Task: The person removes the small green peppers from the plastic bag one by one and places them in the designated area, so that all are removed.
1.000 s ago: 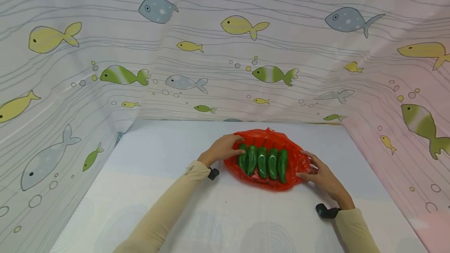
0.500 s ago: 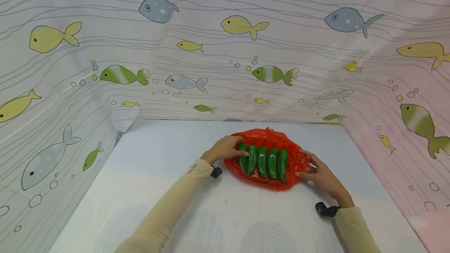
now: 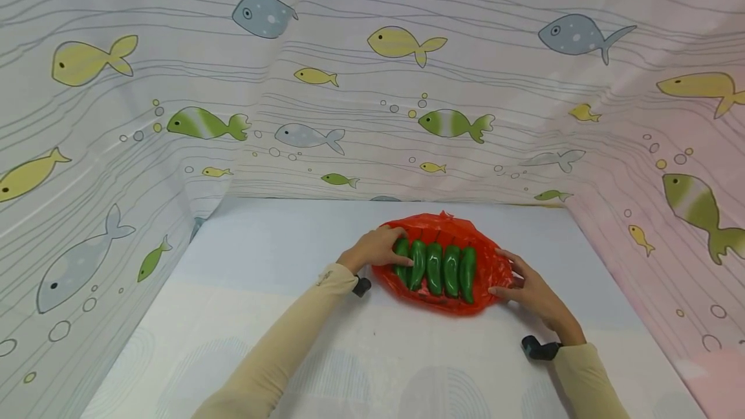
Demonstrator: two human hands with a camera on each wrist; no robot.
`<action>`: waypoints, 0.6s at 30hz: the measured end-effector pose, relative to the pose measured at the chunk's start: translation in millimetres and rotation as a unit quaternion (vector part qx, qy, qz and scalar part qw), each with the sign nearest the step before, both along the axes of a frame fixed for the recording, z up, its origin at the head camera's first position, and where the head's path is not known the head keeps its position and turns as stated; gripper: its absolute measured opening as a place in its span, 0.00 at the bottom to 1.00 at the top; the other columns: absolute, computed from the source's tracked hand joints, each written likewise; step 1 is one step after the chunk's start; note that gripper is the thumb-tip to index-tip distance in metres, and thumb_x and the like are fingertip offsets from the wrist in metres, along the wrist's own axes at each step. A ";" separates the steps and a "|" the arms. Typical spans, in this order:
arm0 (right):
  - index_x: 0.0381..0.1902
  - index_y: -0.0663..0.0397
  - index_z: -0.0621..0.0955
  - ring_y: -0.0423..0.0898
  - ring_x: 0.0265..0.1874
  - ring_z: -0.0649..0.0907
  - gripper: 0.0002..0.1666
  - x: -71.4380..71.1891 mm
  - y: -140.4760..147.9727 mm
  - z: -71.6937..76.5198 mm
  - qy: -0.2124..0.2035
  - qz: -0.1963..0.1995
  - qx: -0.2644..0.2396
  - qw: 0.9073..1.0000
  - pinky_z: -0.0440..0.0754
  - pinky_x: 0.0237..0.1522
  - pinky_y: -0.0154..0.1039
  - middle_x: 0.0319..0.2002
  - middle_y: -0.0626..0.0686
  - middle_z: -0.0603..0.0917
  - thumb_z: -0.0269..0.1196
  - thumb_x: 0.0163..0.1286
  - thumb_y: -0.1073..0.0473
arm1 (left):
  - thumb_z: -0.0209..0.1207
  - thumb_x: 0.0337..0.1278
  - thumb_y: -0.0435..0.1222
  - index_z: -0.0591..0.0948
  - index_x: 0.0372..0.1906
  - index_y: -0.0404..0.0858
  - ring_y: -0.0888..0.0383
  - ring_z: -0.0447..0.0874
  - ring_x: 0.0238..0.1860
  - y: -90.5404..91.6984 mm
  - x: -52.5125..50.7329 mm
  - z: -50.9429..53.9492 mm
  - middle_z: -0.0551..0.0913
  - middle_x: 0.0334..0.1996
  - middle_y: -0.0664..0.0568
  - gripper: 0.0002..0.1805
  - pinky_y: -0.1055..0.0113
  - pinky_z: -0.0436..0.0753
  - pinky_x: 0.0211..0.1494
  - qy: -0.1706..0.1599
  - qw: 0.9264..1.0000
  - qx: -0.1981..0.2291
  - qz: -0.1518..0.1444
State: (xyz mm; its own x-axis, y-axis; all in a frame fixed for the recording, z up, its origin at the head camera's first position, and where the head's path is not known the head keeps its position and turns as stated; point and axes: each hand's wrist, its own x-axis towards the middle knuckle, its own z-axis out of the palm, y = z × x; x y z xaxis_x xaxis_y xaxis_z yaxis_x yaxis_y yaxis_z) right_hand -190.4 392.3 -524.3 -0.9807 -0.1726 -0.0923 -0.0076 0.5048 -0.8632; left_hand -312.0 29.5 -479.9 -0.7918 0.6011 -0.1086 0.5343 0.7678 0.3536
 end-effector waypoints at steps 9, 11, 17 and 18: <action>0.82 0.43 0.56 0.77 0.66 0.70 0.53 0.7 -1.3 1.6 0.000 0.001 -0.001 1.000 0.83 0.54 0.57 0.79 0.67 0.52 0.73 0.68 0.52 | 0.69 0.60 0.57 0.77 0.61 0.43 0.57 0.77 0.48 4.1 -3.7 -3.7 0.80 0.51 0.54 0.32 0.62 0.80 0.50 -0.010 1.000 0.008 0.018; 0.82 0.43 0.56 0.77 0.65 0.71 0.53 0.9 -1.9 2.0 -0.001 0.002 -0.003 1.000 0.84 0.54 0.55 0.79 0.67 0.52 0.73 0.68 0.53 | 0.69 0.60 0.56 0.77 0.59 0.43 0.57 0.77 0.46 4.9 -3.8 -3.3 0.80 0.50 0.54 0.30 0.63 0.80 0.49 -0.010 1.000 0.007 0.019; 0.82 0.42 0.56 0.75 0.66 0.71 0.52 2.2 -2.9 2.4 -0.003 0.006 -0.007 1.000 0.85 0.53 0.48 0.79 0.67 0.53 0.72 0.68 0.53 | 0.68 0.60 0.58 0.79 0.59 0.42 0.58 0.79 0.47 6.4 -2.4 -1.0 0.82 0.49 0.55 0.31 0.63 0.81 0.50 -0.007 1.000 -0.013 0.005; 0.82 0.42 0.56 0.75 0.66 0.71 0.53 2.5 -2.8 2.3 -0.003 0.006 -0.007 1.000 0.85 0.53 0.47 0.79 0.67 0.53 0.72 0.68 0.53 | 0.69 0.59 0.58 0.79 0.59 0.43 0.59 0.78 0.47 6.4 -2.0 -1.0 0.82 0.49 0.56 0.31 0.63 0.81 0.51 -0.009 1.000 -0.014 0.005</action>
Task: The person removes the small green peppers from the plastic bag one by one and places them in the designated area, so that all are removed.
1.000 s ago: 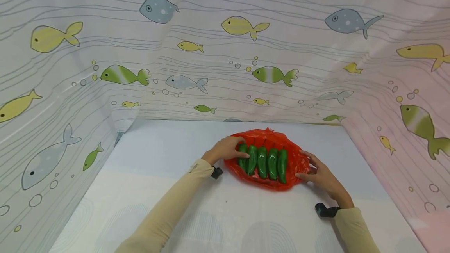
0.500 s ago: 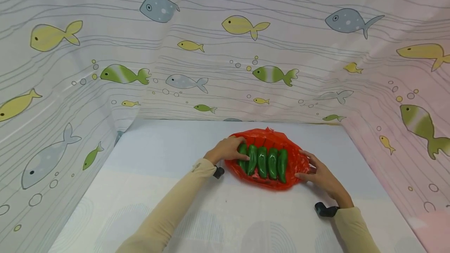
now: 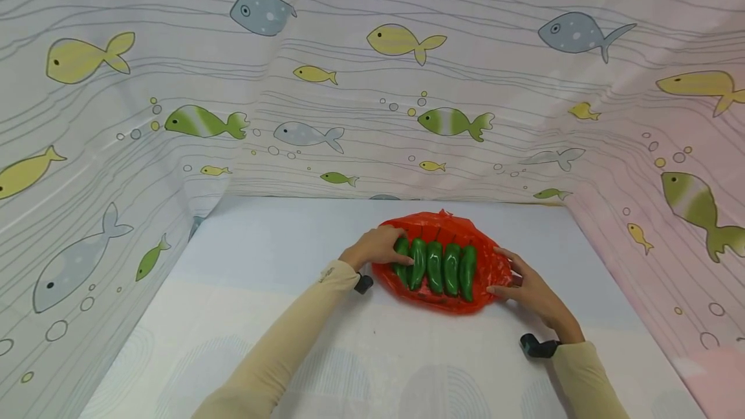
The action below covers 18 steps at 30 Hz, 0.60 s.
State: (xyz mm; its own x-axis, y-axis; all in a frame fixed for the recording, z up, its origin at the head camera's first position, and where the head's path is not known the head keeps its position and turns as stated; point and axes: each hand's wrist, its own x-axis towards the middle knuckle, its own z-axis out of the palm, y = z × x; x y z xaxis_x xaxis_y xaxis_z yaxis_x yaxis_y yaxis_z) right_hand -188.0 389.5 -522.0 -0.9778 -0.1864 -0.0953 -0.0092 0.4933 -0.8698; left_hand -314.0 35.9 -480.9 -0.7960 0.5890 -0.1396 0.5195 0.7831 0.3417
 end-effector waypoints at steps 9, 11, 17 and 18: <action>0.82 0.42 0.56 0.76 0.67 0.70 0.53 0.7 0.2 -0.6 -0.001 -0.001 0.002 1.000 0.84 0.54 0.52 0.79 0.67 0.53 0.72 0.68 0.53 | 0.75 0.52 0.54 0.82 0.52 0.40 0.59 0.74 0.46 -0.2 4.9 3.2 0.79 0.44 0.55 0.29 0.66 0.79 0.44 -0.012 0.999 0.041 0.001; 0.82 0.42 0.56 0.76 0.67 0.69 0.53 0.9 -0.5 -0.6 -0.003 -0.003 0.003 1.000 0.84 0.55 0.55 0.79 0.67 0.52 0.72 0.68 0.53 | 0.75 0.52 0.52 0.82 0.53 0.40 0.59 0.72 0.47 0.3 6.5 4.6 0.79 0.45 0.54 0.29 0.67 0.78 0.45 -0.018 0.998 0.055 -0.005; 0.82 0.43 0.56 0.76 0.66 0.70 0.53 0.2 -1.5 0.0 0.000 -0.003 0.004 1.000 0.85 0.53 0.50 0.78 0.68 0.52 0.72 0.68 0.53 | 0.76 0.53 0.47 0.81 0.58 0.40 0.60 0.74 0.49 0.7 8.5 7.3 0.82 0.50 0.53 0.30 0.70 0.77 0.51 -0.033 0.994 0.102 -0.031; 0.82 0.43 0.56 0.75 0.66 0.71 0.53 0.1 -1.6 0.2 0.001 -0.003 0.004 1.000 0.85 0.53 0.49 0.78 0.68 0.53 0.72 0.68 0.53 | 0.77 0.53 0.47 0.81 0.58 0.39 0.60 0.75 0.49 0.5 8.4 7.4 0.82 0.51 0.53 0.30 0.70 0.77 0.51 -0.035 0.993 0.111 -0.034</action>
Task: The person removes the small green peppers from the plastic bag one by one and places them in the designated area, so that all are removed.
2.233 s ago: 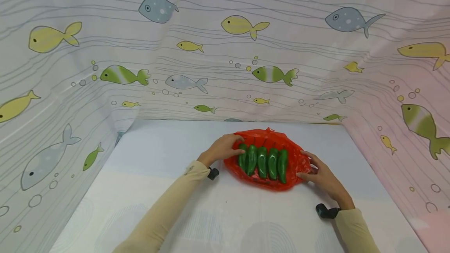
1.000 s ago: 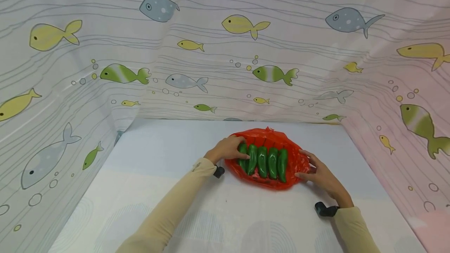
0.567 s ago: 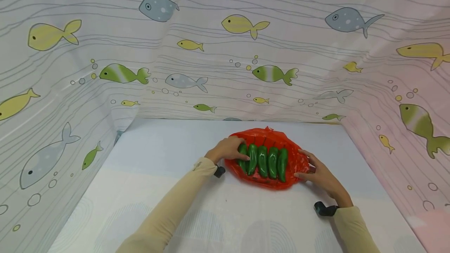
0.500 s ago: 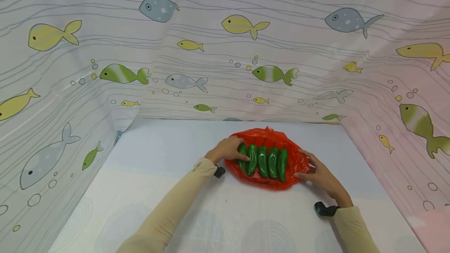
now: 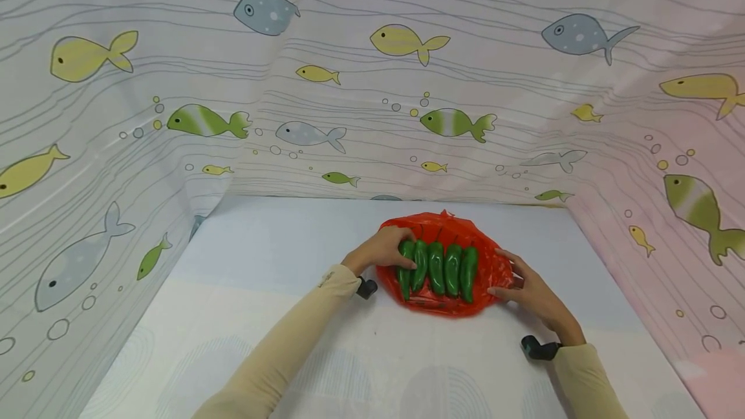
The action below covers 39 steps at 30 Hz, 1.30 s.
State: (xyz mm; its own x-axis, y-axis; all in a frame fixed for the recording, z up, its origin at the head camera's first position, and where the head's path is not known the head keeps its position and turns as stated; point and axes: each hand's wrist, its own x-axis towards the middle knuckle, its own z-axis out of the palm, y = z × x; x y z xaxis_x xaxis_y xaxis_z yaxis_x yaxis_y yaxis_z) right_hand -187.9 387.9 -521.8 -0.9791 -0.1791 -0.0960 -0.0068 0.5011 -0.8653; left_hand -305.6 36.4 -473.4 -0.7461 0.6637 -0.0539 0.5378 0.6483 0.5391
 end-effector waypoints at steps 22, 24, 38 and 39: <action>0.83 0.42 0.54 0.76 0.67 0.69 0.53 0.1 -0.4 -0.1 -0.004 -0.005 0.005 1.000 0.82 0.55 0.58 0.78 0.68 0.53 0.71 0.69 0.52 | 0.77 0.53 0.49 0.82 0.59 0.48 0.56 0.76 0.62 -15.8 0.5 10.0 0.82 0.58 0.55 0.29 0.59 0.77 0.64 -0.064 0.977 0.191 0.066; 0.83 0.43 0.54 0.77 0.67 0.68 0.53 0.5 -0.3 0.0 -0.006 -0.007 0.007 1.000 0.81 0.56 0.61 0.78 0.68 0.53 0.71 0.69 0.52 | 0.77 0.53 0.50 0.82 0.59 0.49 0.56 0.76 0.61 -16.6 0.9 10.7 0.82 0.57 0.55 0.28 0.59 0.79 0.63 -0.072 0.976 0.198 0.060; 0.83 0.43 0.54 0.78 0.67 0.68 0.54 -0.7 1.4 -1.2 -0.013 -0.010 0.006 1.000 0.82 0.56 0.61 0.78 0.69 0.54 0.72 0.69 0.51 | 0.76 0.52 0.54 0.82 0.61 0.50 0.57 0.77 0.59 -29.1 2.0 11.9 0.81 0.56 0.60 0.32 0.60 0.78 0.62 -0.081 0.979 0.188 -0.014; 0.83 0.43 0.54 0.77 0.67 0.69 0.54 -0.8 1.5 -1.4 -0.013 -0.010 0.006 1.000 0.82 0.55 0.59 0.78 0.69 0.54 0.72 0.69 0.51 | 0.76 0.52 0.55 0.82 0.61 0.50 0.59 0.77 0.58 -29.9 1.7 11.8 0.81 0.56 0.61 0.32 0.60 0.78 0.61 -0.080 0.979 0.188 -0.018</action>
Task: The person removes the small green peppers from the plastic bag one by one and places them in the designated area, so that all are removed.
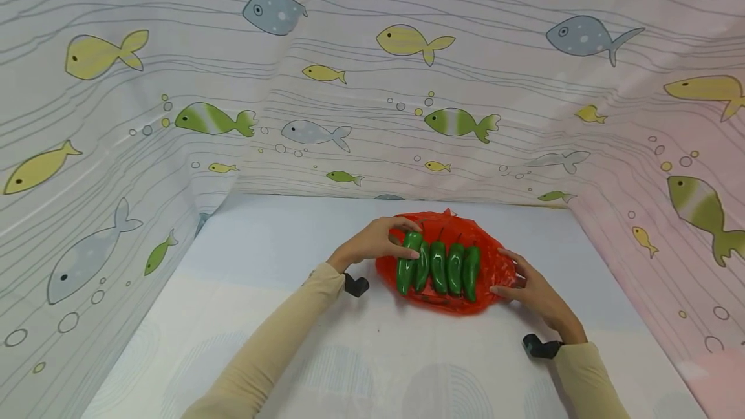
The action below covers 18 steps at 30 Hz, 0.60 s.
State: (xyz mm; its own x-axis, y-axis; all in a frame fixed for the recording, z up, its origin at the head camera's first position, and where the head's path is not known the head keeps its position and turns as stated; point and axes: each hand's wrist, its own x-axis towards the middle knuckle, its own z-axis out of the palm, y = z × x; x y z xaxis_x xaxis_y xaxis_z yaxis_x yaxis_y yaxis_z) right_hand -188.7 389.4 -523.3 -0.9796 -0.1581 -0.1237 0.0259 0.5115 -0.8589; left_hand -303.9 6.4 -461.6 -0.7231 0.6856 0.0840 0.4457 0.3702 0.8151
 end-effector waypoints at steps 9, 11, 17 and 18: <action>0.83 0.43 0.54 0.75 0.66 0.70 0.54 -1.7 0.9 -0.3 0.001 0.008 -0.007 1.000 0.85 0.52 0.50 0.77 0.68 0.56 0.72 0.69 0.52 | 0.75 0.52 0.57 0.82 0.62 0.51 0.58 0.77 0.59 -6.5 -1.8 -1.4 0.81 0.55 0.63 0.32 0.62 0.78 0.60 0.006 1.000 0.009 0.006; 0.83 0.42 0.54 0.75 0.66 0.70 0.54 -1.8 1.0 0.0 0.001 0.008 -0.007 1.000 0.85 0.52 0.50 0.77 0.68 0.55 0.72 0.69 0.53 | 0.75 0.52 0.56 0.82 0.61 0.53 0.60 0.77 0.58 -8.4 -1.4 -1.7 0.81 0.55 0.63 0.31 0.63 0.79 0.59 0.003 1.000 0.016 0.008; 0.83 0.42 0.54 0.75 0.66 0.71 0.53 -1.3 0.2 2.1 0.005 0.007 -0.003 1.000 0.85 0.50 0.45 0.77 0.68 0.56 0.72 0.69 0.52 | 0.76 0.52 0.54 0.82 0.61 0.52 0.63 0.76 0.57 -15.1 -0.1 -0.2 0.81 0.55 0.64 0.31 0.64 0.80 0.58 0.011 1.000 0.026 0.011; 0.83 0.42 0.54 0.75 0.65 0.71 0.53 -1.2 -0.1 2.7 0.007 0.006 -0.002 1.000 0.84 0.49 0.44 0.77 0.68 0.56 0.72 0.69 0.52 | 0.75 0.52 0.54 0.82 0.61 0.52 0.63 0.76 0.57 -16.1 0.2 0.5 0.81 0.55 0.65 0.31 0.64 0.79 0.59 0.014 1.000 0.025 0.012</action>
